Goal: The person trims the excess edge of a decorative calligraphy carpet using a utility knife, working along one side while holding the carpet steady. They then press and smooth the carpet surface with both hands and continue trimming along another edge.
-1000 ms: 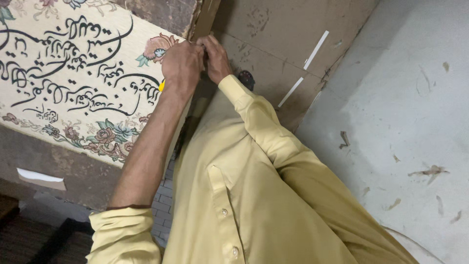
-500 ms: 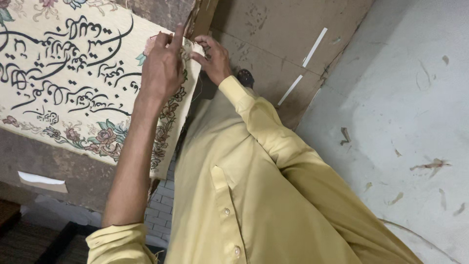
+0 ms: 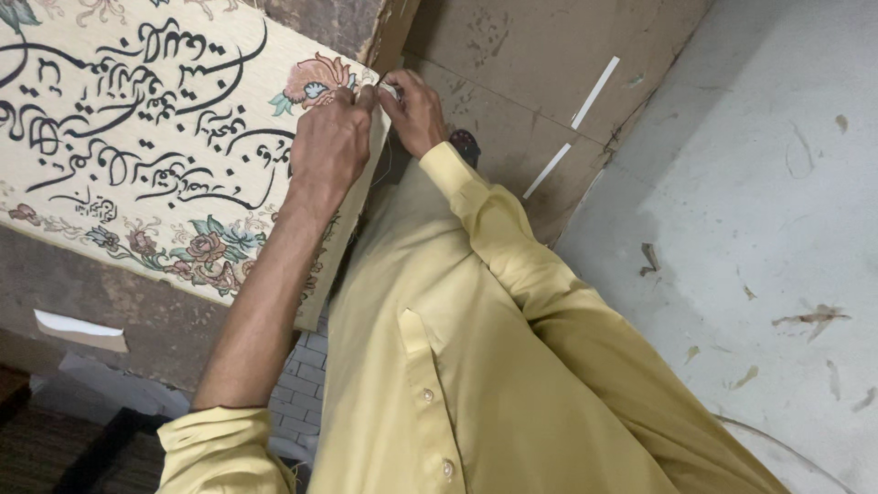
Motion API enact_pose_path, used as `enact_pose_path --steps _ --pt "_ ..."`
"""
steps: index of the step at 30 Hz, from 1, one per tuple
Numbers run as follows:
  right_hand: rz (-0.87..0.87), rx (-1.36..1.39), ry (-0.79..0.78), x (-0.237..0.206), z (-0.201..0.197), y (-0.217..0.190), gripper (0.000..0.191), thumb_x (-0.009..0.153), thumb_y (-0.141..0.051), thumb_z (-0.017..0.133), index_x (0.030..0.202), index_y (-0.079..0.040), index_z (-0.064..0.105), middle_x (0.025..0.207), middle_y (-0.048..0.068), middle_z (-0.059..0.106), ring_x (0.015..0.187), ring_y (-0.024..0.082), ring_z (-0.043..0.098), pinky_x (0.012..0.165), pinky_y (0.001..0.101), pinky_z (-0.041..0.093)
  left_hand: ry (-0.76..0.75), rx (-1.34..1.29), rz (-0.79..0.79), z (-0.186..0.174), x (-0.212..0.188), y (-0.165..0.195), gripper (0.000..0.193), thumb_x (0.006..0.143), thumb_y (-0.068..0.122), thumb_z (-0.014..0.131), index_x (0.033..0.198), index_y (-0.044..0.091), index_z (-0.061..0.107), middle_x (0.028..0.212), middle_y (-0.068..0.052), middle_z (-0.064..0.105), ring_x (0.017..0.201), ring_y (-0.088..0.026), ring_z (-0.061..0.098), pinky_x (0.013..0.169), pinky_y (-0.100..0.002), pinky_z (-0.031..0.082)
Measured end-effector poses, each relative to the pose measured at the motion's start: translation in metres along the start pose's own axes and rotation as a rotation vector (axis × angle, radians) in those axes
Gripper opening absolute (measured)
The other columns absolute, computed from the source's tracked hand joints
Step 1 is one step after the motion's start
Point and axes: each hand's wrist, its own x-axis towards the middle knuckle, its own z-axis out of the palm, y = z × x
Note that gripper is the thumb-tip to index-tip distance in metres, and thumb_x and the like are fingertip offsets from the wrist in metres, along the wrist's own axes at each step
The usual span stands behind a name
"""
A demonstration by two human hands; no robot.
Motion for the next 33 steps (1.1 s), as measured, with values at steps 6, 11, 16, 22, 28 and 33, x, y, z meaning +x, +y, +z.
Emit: enact_pose_path --steps 6,11,16,22,28,33 --pt "-0.094 -0.068 0.053 -0.005 0.005 -0.003 0.014 0.100 -0.009 0.063 0.113 -0.005 0.061 0.105 0.016 0.066 0.097 0.041 0.065 0.081 0.0462 0.052 0.002 0.073 0.015 0.027 0.024 0.003 0.021 0.100 0.011 0.056 0.111 -0.003 0.068 0.093 -0.022 0.071 0.076 -0.035 0.074 0.064 -0.041 0.059" --pt "-0.101 -0.078 0.054 -0.006 0.007 -0.003 0.015 0.100 -0.007 0.061 0.115 -0.005 0.060 0.108 0.017 0.066 0.100 0.043 0.063 0.083 0.0483 0.051 -0.035 0.058 0.018 0.030 0.027 -0.002 0.022 0.105 0.014 0.055 0.106 -0.001 0.071 0.092 -0.022 0.072 0.080 -0.034 0.074 0.072 -0.042 0.059" --pt "-0.083 -0.062 0.079 -0.012 0.008 -0.003 0.013 0.102 -0.007 0.061 0.115 -0.004 0.059 0.109 0.018 0.063 0.101 0.043 0.063 0.085 0.0481 0.052 -0.103 0.001 -0.056 0.029 0.027 0.005 0.023 0.103 0.010 0.053 0.107 -0.005 0.070 0.086 -0.023 0.072 0.073 -0.033 0.074 0.064 -0.042 0.059" --pt "-0.068 -0.047 0.065 -0.007 0.009 -0.003 0.019 0.097 -0.001 0.058 0.115 -0.005 0.060 0.110 0.017 0.065 0.104 0.043 0.064 0.087 0.0474 0.052 -0.015 0.057 -0.015 0.029 0.025 0.002 0.020 0.095 0.010 0.059 0.104 -0.002 0.072 0.087 -0.023 0.073 0.077 -0.034 0.074 0.067 -0.041 0.060" --pt "-0.083 -0.041 0.084 -0.009 0.010 -0.004 0.022 0.094 -0.003 0.056 0.116 -0.004 0.060 0.110 0.019 0.065 0.104 0.044 0.063 0.086 0.0473 0.052 -0.006 0.051 -0.010 0.033 0.022 0.001 0.020 0.096 0.013 0.060 0.098 -0.001 0.074 0.085 -0.023 0.073 0.077 -0.035 0.074 0.068 -0.044 0.059" --pt "-0.070 -0.034 0.081 -0.006 0.012 -0.007 0.012 0.100 -0.010 0.060 0.110 -0.005 0.061 0.106 0.017 0.066 0.102 0.042 0.064 0.087 0.0471 0.052 0.045 -0.106 -0.067 0.037 0.014 -0.003 0.027 0.104 0.017 0.057 0.095 -0.001 0.074 0.086 -0.026 0.072 0.079 -0.039 0.072 0.072 -0.048 0.057"
